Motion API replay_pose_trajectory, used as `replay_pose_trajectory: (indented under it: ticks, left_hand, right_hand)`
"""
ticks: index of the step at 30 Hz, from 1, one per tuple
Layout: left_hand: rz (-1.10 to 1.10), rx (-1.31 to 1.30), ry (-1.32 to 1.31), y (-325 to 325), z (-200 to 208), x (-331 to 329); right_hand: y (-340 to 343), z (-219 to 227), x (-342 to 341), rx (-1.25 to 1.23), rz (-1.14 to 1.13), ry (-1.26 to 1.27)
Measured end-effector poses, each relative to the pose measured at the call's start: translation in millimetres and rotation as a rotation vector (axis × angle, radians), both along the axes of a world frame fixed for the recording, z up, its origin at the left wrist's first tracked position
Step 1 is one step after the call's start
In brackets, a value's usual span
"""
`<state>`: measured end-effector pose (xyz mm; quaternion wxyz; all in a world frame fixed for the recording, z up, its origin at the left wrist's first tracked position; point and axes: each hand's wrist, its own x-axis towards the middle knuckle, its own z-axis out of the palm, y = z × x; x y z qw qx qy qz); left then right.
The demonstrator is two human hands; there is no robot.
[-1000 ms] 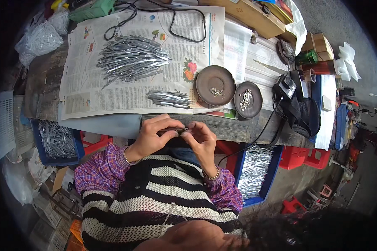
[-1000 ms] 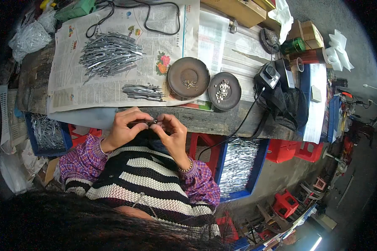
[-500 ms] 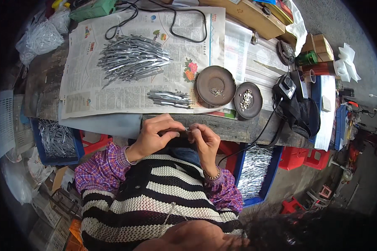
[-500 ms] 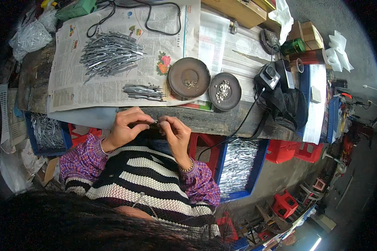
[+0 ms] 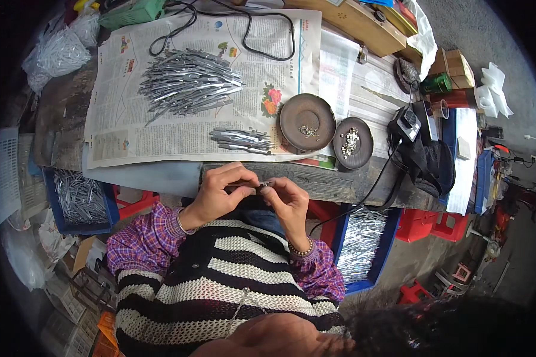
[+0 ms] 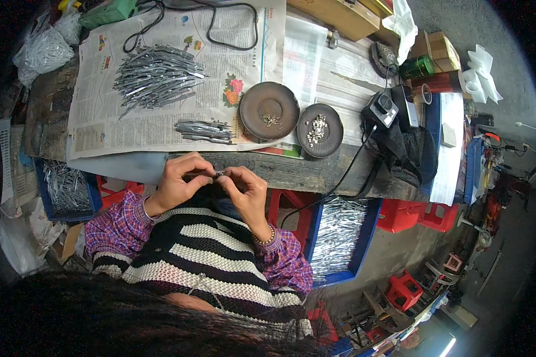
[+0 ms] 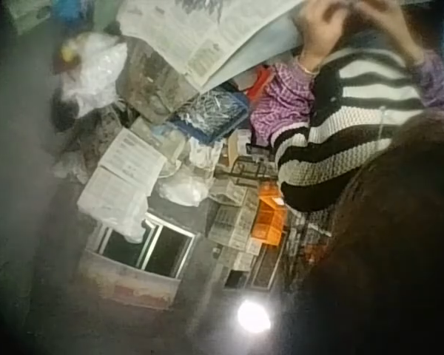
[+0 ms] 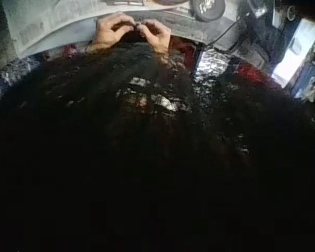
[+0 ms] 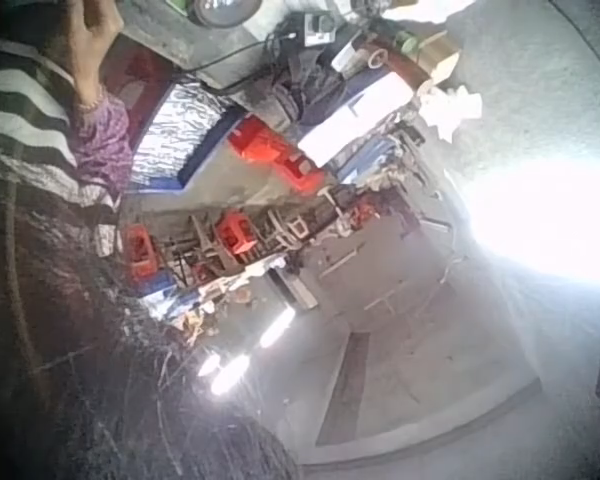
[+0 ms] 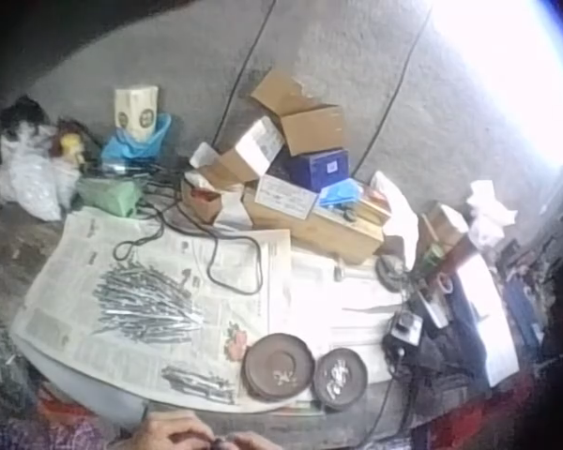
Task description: Assemble small metal components by manually sliding a small ring or washer onto a thin metal pin.
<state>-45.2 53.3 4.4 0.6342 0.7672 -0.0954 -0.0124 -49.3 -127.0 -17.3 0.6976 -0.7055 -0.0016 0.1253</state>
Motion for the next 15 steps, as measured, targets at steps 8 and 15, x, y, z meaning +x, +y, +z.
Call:
replay_pose_trajectory:
  ticks: [8,15]
  left_hand:
    - [-0.006,-0.019,0.013,-1.4,-0.4,-1.3]
    - [-0.018,0.014,0.002,-1.0,-1.4,-1.5]
  right_hand:
    - [1.3,1.1,-1.5,0.174,-0.045,0.152]
    - [0.0,-0.1,-1.8,0.146,-0.023,0.151]
